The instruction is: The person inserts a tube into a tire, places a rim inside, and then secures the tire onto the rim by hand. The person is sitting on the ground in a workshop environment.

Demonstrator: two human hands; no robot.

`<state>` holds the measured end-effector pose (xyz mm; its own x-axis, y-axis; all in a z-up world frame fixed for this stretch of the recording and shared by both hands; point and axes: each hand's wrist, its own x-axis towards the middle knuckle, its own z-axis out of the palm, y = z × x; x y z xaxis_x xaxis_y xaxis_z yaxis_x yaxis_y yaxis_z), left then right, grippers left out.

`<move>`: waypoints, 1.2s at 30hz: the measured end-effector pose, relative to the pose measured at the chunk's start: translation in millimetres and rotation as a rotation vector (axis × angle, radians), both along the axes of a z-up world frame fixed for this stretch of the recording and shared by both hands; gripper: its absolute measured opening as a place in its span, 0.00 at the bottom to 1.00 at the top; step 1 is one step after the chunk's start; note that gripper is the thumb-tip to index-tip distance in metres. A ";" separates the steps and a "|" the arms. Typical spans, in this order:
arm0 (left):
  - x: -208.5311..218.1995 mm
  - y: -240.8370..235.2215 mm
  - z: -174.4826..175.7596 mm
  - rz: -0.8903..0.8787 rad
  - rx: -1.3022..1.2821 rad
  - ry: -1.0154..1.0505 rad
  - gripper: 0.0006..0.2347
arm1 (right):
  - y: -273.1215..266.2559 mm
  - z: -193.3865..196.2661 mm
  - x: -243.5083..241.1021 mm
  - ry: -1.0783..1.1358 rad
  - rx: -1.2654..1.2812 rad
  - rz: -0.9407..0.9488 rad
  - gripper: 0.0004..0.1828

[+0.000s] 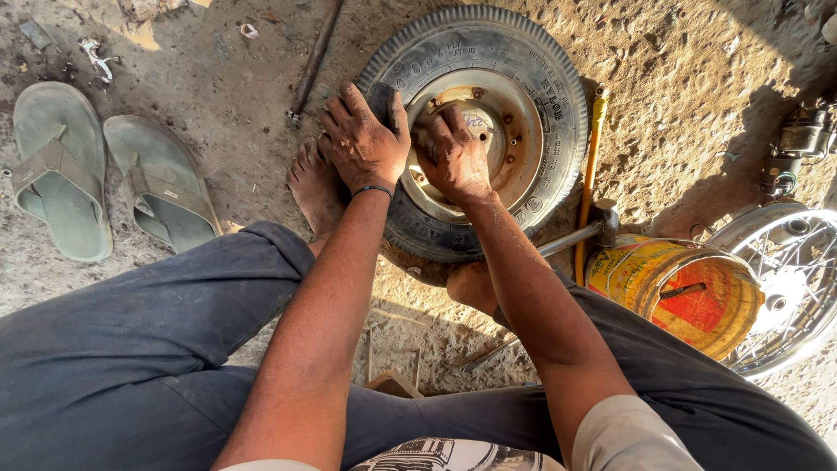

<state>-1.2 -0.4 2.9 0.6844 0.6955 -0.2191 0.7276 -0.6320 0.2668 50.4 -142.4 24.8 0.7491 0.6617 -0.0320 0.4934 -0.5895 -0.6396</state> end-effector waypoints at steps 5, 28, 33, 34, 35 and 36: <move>1.1 0.0 -1.4 -0.006 0.007 0.005 0.31 | 1.3 0.7 -0.2 -0.034 -0.062 0.014 0.19; 1.5 -0.7 1.8 0.000 0.006 -0.012 0.30 | 0.2 4.7 7.1 0.091 -0.094 0.007 0.18; 3.0 -0.3 2.1 -0.004 -0.016 0.018 0.30 | 1.2 2.8 8.5 0.049 -0.100 0.007 0.15; 2.4 0.0 2.0 -0.004 -0.019 0.015 0.30 | 1.5 2.2 8.0 0.048 -0.073 0.005 0.17; 1.9 0.7 1.6 -0.004 -0.023 0.012 0.30 | 1.8 1.5 7.5 0.047 -0.045 0.002 0.19; 1.8 0.7 1.0 -0.004 -0.028 0.010 0.29 | 1.4 0.6 7.4 0.046 -0.019 -0.002 0.22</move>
<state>0.6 0.3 3.9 0.6850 0.6862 -0.2447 0.7276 -0.6275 0.2773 57.7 -141.0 25.5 0.7477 0.6593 -0.0795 0.4624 -0.6028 -0.6502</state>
